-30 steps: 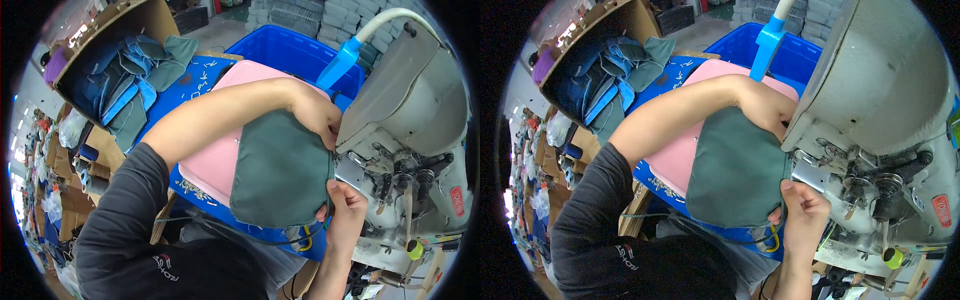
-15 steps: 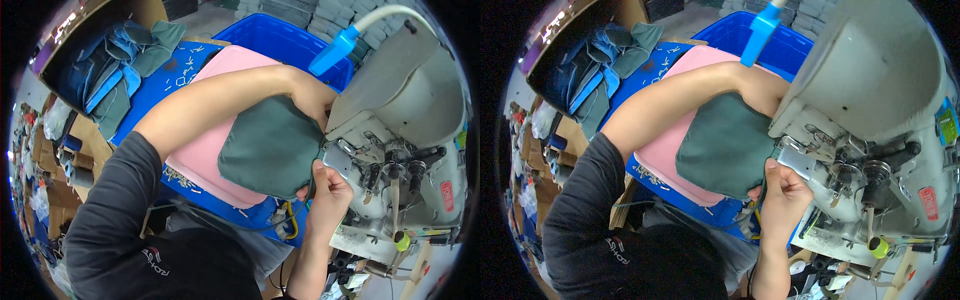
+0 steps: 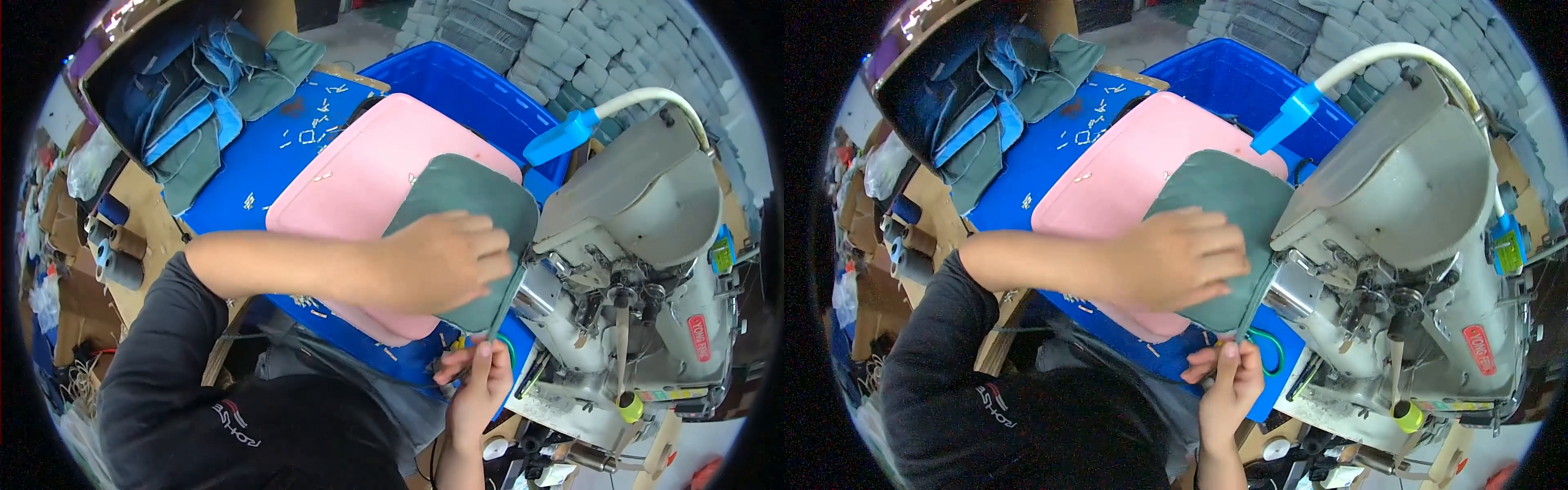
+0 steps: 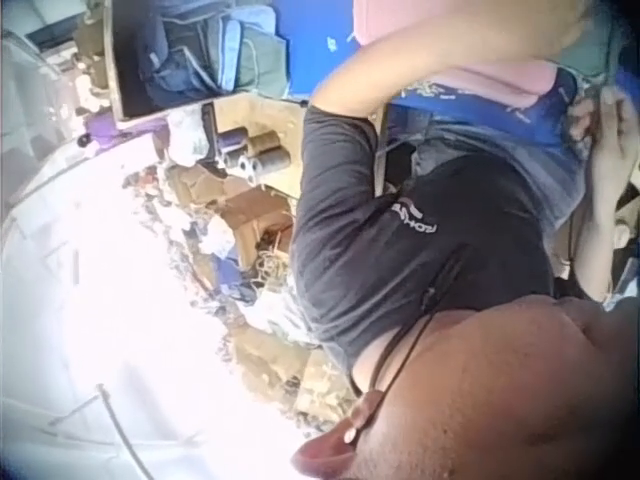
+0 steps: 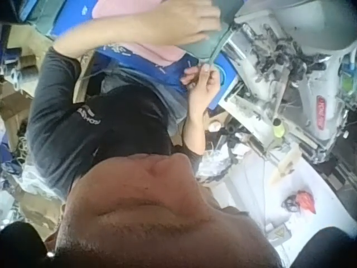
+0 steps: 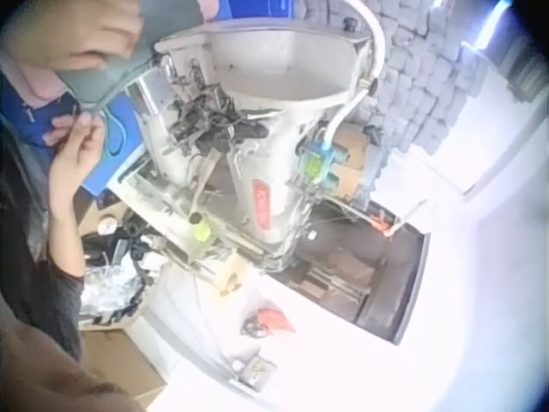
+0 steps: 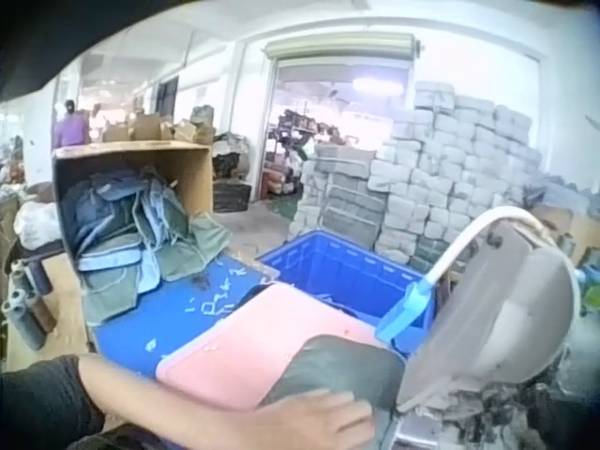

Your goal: Sewing a leather pocket onto a bag using an industrial sewing machine.

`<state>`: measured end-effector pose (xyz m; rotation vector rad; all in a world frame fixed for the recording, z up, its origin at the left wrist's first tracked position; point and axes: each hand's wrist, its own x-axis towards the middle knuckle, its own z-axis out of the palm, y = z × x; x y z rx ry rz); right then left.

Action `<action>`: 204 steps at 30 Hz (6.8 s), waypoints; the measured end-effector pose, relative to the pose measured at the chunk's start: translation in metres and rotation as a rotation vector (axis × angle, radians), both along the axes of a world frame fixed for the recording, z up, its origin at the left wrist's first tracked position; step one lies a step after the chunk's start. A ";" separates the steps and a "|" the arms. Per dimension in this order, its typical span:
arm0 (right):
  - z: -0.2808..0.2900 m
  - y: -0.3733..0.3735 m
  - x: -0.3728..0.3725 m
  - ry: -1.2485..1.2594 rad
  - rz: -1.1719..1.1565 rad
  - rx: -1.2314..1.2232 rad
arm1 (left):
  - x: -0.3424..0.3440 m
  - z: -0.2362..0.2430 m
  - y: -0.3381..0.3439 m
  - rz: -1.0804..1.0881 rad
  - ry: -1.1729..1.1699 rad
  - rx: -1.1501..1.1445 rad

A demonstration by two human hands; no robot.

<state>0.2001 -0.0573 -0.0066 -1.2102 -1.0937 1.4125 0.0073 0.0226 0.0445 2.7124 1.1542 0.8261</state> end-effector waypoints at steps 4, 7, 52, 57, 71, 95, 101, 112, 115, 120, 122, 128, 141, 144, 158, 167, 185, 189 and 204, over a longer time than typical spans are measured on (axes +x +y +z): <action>0.017 -0.038 -0.002 0.056 0.037 0.154 | 0.010 -0.014 -0.018 -0.118 -0.026 0.217; 0.037 -0.065 -0.009 0.046 0.196 0.148 | 0.018 -0.027 -0.016 -0.145 -0.075 0.231; -0.002 0.066 -0.012 0.076 -0.074 0.347 | 0.019 -0.010 -0.008 -0.180 0.127 0.424; -0.004 0.067 -0.015 0.102 -0.111 0.262 | 0.014 -0.009 0.008 -0.182 0.008 0.257; -0.020 0.072 -0.036 -0.091 -0.100 0.409 | 0.007 -0.007 0.018 -0.215 -0.100 0.142; -0.010 0.068 -0.026 -0.174 -0.043 0.378 | 0.004 -0.009 0.029 -0.228 -0.277 0.019; -0.006 0.068 -0.016 -0.093 -0.033 0.326 | 0.008 -0.013 0.026 -0.237 -0.156 0.191; 0.006 0.069 -0.006 -0.005 -0.023 0.234 | 0.009 -0.015 0.012 -0.179 -0.160 0.179; 0.006 0.064 -0.006 0.003 -0.024 0.217 | 0.010 -0.017 0.013 -0.185 -0.219 0.155; -0.002 0.061 -0.005 0.031 0.015 0.286 | 0.012 -0.019 0.010 -0.170 -0.200 0.190; -0.005 0.065 -0.004 0.013 -0.009 0.302 | 0.013 -0.016 0.010 -0.172 -0.178 0.195; -0.003 0.068 -0.005 0.036 -0.058 0.304 | 0.015 -0.016 0.005 -0.150 -0.159 0.209; 0.004 0.056 0.000 0.092 -0.007 0.178 | 0.014 -0.012 -0.003 -0.160 -0.207 0.214; 0.007 0.059 -0.005 0.057 -0.051 0.194 | 0.014 -0.016 -0.006 -0.141 -0.226 0.203; 0.007 0.062 -0.007 0.050 -0.087 0.194 | 0.015 -0.012 0.005 -0.141 -0.146 0.195; 0.002 0.066 -0.011 0.041 -0.049 0.263 | 0.014 -0.020 0.006 -0.157 -0.209 0.231; -0.003 0.069 -0.021 0.046 -0.075 0.262 | 0.011 -0.007 0.018 -0.194 -0.095 0.195; 0.004 0.068 -0.022 -0.070 -0.028 0.235 | 0.008 -0.009 0.018 -0.120 -0.226 0.106; -0.009 0.068 -0.022 -0.050 -0.063 0.287 | 0.009 -0.012 0.025 -0.252 0.025 0.376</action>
